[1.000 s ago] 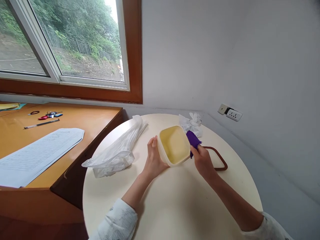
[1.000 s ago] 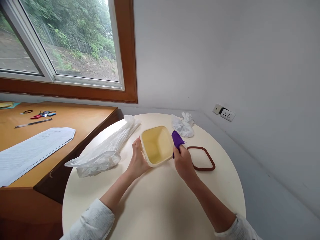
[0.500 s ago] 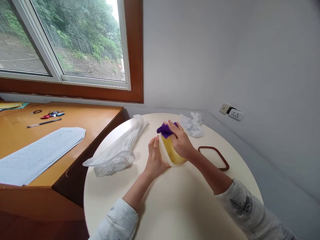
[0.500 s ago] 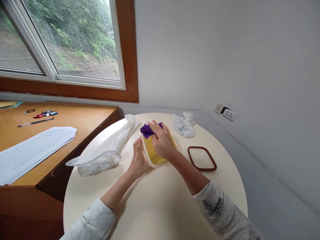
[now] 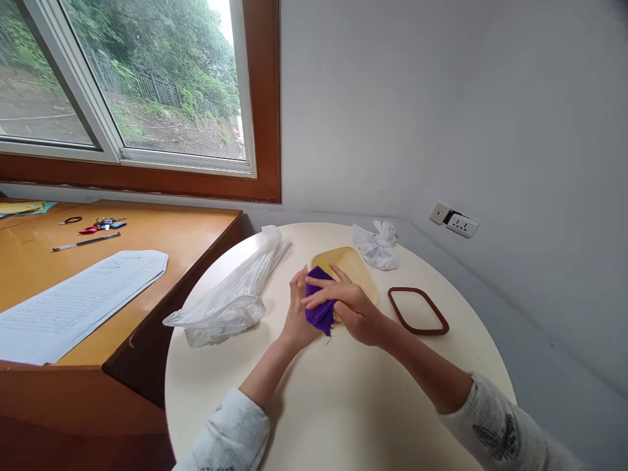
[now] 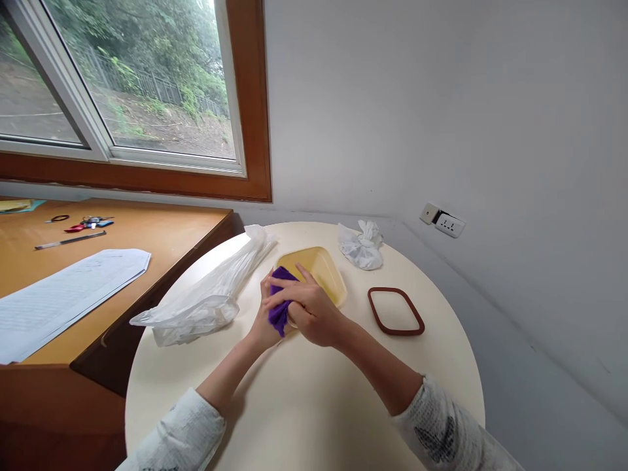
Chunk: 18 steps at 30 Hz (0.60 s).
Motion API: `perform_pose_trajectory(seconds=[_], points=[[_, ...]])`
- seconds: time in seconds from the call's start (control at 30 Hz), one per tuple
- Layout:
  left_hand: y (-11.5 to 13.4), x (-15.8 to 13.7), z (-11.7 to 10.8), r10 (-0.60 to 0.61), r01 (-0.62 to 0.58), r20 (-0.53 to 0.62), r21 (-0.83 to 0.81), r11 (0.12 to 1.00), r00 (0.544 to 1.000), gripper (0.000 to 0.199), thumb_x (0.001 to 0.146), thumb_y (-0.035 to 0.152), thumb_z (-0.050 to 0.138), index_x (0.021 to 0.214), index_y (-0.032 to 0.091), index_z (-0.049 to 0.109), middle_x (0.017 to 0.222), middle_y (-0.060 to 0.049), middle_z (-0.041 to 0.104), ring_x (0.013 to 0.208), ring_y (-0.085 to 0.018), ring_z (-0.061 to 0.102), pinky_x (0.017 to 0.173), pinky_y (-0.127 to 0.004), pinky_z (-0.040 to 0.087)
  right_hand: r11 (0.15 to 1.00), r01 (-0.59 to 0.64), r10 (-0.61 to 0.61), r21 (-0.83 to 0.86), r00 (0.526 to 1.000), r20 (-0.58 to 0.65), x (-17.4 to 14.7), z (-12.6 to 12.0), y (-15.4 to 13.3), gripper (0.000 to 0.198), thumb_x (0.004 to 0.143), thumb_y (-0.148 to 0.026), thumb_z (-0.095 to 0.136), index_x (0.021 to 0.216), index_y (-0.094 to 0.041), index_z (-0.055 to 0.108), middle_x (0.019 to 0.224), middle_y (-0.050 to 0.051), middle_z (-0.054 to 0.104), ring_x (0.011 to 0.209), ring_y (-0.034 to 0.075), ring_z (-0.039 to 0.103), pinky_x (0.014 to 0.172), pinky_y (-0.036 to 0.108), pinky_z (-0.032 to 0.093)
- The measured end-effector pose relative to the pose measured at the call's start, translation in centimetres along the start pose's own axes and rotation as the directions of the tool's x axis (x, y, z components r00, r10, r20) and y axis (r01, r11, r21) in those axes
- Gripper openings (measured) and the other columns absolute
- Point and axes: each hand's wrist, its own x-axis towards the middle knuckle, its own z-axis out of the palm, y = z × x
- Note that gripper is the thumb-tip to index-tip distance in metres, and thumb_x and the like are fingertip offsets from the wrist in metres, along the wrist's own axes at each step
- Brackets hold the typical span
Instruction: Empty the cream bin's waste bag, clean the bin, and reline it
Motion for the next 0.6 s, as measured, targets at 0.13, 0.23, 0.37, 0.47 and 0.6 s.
perform_pose_trajectory(seconds=[0.13, 0.23, 0.37, 0.47, 0.6], points=[[0.0, 0.1, -0.3, -0.023, 0.028, 0.053, -0.096, 0.995, 0.998, 0.115, 0.057, 0.034, 0.073, 0.138, 0.028, -0.008, 0.133, -0.016, 0.018, 0.125, -0.036, 0.025, 0.092, -0.056, 0.038, 0.998, 0.008, -0.006, 0.065, 0.999, -0.031, -1.2, 0.2, -0.1, 0.036, 0.073, -0.005, 0.03, 0.073, -0.02, 0.062, 0.076, 0.0, 0.07, 0.101, 0.015, 0.06, 0.108, 0.045, 0.016], [0.5, 0.2, -0.4, -0.045, 0.047, 0.032, -0.084, 0.995, 0.998, 0.105, 0.064, 0.031, 0.069, 0.138, 0.028, -0.006, 0.132, -0.016, 0.022, 0.126, -0.034, 0.024, 0.095, -0.056, 0.034, 0.995, 0.005, -0.004, 0.095, 1.0, -0.009, -2.0, 0.0, -0.2, 0.032, 0.076, -0.008, 0.031, 0.067, -0.02, 0.06, 0.069, 0.0, 0.069, 0.093, 0.015, 0.062, 0.107, 0.042, 0.019], [1.0, 0.4, -0.3, -0.073, 0.075, 0.016, -0.105, 0.992, 0.997, 0.105, 0.06, 0.03, 0.072, 0.138, 0.024, 0.003, 0.131, -0.016, 0.024, 0.127, -0.031, 0.024, 0.099, -0.051, 0.031, 0.991, 0.004, 0.0, 0.133, 1.0, -0.03, -2.9, -0.3, -0.1, 0.03, 0.08, -0.013, 0.032, 0.062, -0.02, 0.055, 0.074, 0.002, 0.069, 0.08, 0.014, 0.063, 0.104, 0.041, 0.025], [0.9, 0.4, -0.2, -0.08, 0.079, -0.013, -0.097, 0.992, 0.997, 0.114, 0.05, 0.034, 0.078, 0.137, 0.024, 0.005, 0.131, -0.016, 0.025, 0.126, -0.032, 0.025, 0.098, -0.05, 0.032, 0.994, 0.008, 0.0, 0.111, 0.997, -0.074, -3.6, -0.6, 0.7, 0.027, 0.081, -0.015, 0.033, 0.063, -0.02, 0.053, 0.076, 0.002, 0.069, 0.073, 0.013, 0.062, 0.1, 0.042, 0.029], [0.8, 0.5, -0.3, -0.075, 0.07, -0.053, -0.096, 0.993, 0.996, 0.114, 0.047, 0.037, 0.08, 0.136, 0.025, 0.01, 0.13, -0.015, 0.027, 0.124, -0.032, 0.028, 0.097, -0.05, 0.034, 1.0, 0.018, -0.016, 0.01, 0.981, -0.195, -5.1, -1.4, 2.8, 0.023, 0.08, -0.016, 0.033, 0.067, -0.021, 0.052, 0.069, 0.0, 0.066, 0.063, 0.012, 0.058, 0.093, 0.041, 0.034]])
